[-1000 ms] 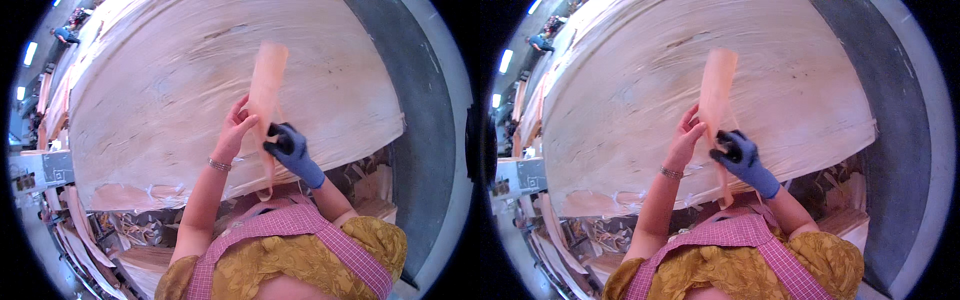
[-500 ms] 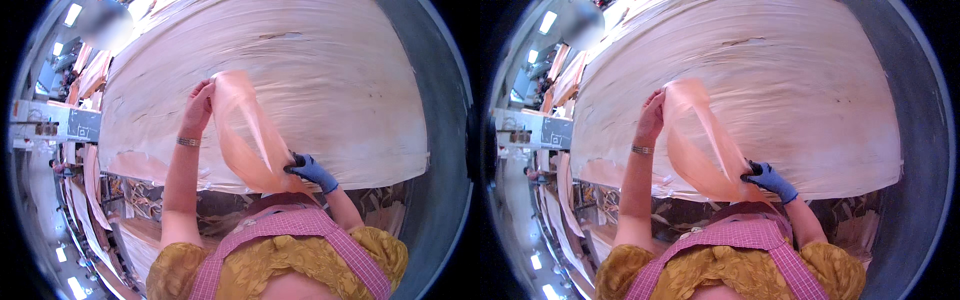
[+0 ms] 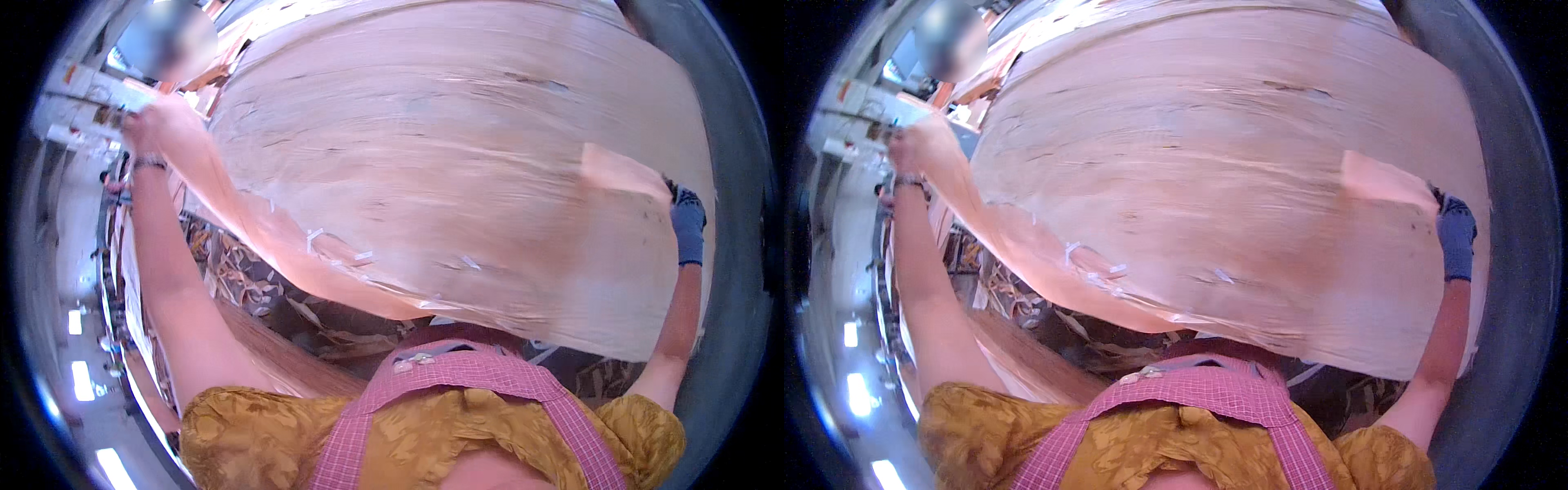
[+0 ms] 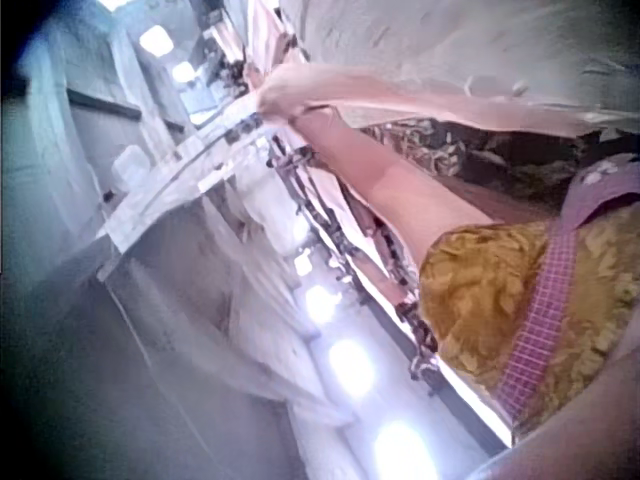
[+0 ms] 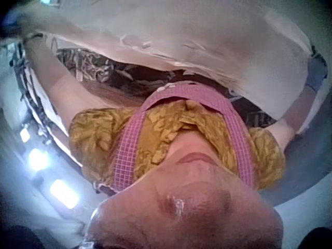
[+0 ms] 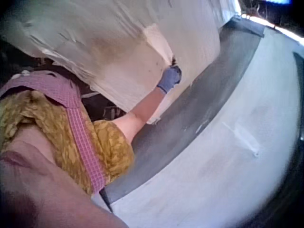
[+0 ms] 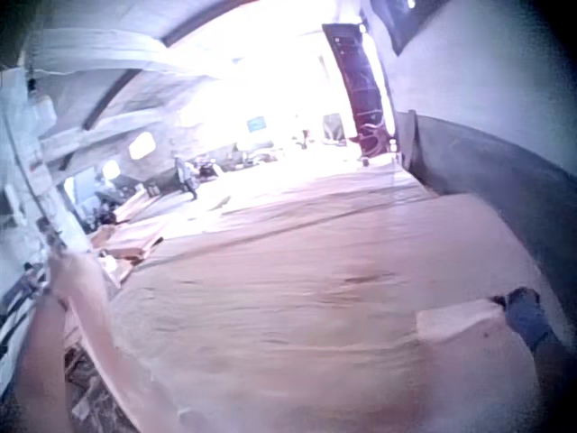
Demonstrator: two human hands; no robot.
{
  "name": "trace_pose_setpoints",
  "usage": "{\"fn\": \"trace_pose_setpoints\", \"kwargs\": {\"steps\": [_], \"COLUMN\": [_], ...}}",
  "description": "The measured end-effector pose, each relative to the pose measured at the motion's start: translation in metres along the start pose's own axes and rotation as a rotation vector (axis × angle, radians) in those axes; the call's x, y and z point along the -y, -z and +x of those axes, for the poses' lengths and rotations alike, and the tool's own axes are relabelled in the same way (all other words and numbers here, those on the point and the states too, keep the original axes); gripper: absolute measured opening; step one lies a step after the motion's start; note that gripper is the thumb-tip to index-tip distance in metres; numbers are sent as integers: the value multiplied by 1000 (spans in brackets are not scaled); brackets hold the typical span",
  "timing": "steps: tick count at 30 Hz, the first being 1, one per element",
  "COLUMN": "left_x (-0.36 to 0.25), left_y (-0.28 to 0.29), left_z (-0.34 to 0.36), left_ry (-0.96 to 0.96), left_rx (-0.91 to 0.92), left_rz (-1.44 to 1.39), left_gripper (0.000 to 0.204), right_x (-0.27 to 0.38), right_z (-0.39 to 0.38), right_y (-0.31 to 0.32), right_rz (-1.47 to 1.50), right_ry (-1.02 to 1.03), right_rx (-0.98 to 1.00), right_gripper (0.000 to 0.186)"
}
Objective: The person uses a utility knife to cut thin strips from a sheet of wood veneer, handling the material by hand and placing the scraps to the side.
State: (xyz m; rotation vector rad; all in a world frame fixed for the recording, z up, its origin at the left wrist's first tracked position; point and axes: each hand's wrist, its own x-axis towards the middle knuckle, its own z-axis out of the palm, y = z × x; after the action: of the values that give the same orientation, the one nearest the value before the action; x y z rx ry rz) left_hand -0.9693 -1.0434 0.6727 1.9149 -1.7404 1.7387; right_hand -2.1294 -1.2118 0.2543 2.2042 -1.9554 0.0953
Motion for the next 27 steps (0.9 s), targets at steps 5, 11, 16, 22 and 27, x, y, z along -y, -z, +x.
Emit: {"fn": "trace_pose_setpoints", "kwargs": {"steps": [5, 11, 16, 22, 27], "left_x": [-69, -336, -494, -531, -557], "left_y": [53, 63, 89, 89, 128], "left_z": [110, 200, 224, 150, -57], "left_ry": [434, 150, 94, 144, 240], "left_rx": [-274, 130, 327, -319, 1601], "left_rz": [-143, -1873, -1789, -1430, -2858], "left_gripper": [18, 13, 27, 32, 44], "right_x": [128, 409, 521, 535, 515], "right_z": [44, 56, 100, 162, 193], "right_y": [42, 78, 148, 130, 61], "right_rz": [121, 1421, 2338, 2453, 2254], "right_ry": [-20, 361, 269, -135, -509], "right_rx": [32, -25, 265, 32, -202], "right_gripper": [52, 59, 61, 8, 14]}}
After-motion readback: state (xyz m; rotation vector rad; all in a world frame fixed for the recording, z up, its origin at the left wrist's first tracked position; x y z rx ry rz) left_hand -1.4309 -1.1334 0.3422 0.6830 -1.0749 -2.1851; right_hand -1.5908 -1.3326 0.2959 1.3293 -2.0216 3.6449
